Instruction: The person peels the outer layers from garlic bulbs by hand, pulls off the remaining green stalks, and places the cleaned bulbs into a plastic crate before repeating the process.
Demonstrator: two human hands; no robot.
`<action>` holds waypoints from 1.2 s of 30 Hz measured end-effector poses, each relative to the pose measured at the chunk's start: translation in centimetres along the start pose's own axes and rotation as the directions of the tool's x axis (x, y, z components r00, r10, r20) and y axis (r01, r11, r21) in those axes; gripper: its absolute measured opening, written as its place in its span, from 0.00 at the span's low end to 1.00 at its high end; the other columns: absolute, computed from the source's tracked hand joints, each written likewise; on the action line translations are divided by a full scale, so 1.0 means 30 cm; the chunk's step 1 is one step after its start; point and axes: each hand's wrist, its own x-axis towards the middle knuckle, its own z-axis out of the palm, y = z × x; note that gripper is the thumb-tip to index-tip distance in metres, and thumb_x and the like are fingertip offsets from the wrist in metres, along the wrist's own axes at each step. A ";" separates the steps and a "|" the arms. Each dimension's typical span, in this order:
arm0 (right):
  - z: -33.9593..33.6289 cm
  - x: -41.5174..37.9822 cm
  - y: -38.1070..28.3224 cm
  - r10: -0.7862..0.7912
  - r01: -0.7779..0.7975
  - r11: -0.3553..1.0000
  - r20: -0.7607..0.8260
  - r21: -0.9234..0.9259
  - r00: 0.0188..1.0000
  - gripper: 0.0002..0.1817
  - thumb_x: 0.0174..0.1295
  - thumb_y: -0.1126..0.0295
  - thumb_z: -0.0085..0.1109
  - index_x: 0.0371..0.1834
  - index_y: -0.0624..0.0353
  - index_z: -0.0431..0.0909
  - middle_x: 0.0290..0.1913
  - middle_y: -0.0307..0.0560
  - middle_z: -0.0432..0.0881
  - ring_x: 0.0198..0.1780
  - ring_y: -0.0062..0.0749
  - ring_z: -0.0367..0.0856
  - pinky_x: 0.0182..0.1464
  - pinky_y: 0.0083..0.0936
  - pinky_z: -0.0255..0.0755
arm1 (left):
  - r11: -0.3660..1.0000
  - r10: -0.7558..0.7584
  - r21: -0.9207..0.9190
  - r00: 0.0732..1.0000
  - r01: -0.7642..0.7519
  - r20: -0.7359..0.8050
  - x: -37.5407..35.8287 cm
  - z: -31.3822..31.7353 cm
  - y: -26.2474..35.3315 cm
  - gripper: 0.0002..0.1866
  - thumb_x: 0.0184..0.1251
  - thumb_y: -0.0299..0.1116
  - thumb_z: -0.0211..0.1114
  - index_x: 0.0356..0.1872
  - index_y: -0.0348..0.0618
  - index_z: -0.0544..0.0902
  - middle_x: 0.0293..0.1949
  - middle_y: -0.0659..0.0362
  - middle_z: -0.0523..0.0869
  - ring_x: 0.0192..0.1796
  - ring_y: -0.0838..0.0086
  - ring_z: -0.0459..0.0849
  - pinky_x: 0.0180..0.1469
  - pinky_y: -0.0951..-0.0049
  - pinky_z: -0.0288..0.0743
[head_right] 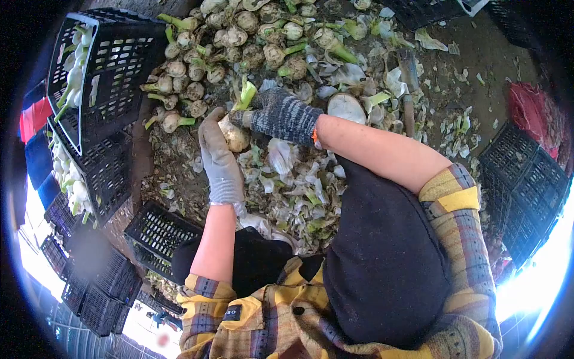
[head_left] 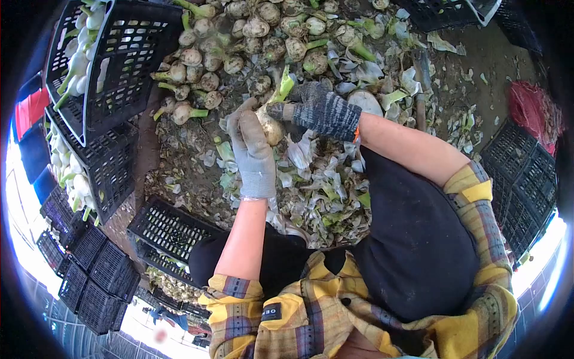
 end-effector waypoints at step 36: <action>0.067 -0.005 0.110 -0.039 0.036 0.999 -0.260 -0.016 0.965 0.15 0.55 0.62 0.50 0.38 0.61 0.78 0.27 0.63 0.78 0.30 0.53 0.78 0.34 0.39 0.72 | 0.931 -0.359 -0.080 0.933 0.356 -0.026 -0.041 0.057 0.035 0.30 0.62 0.55 0.51 0.56 0.43 0.63 0.40 0.56 0.78 0.34 0.78 0.78 0.36 0.76 0.76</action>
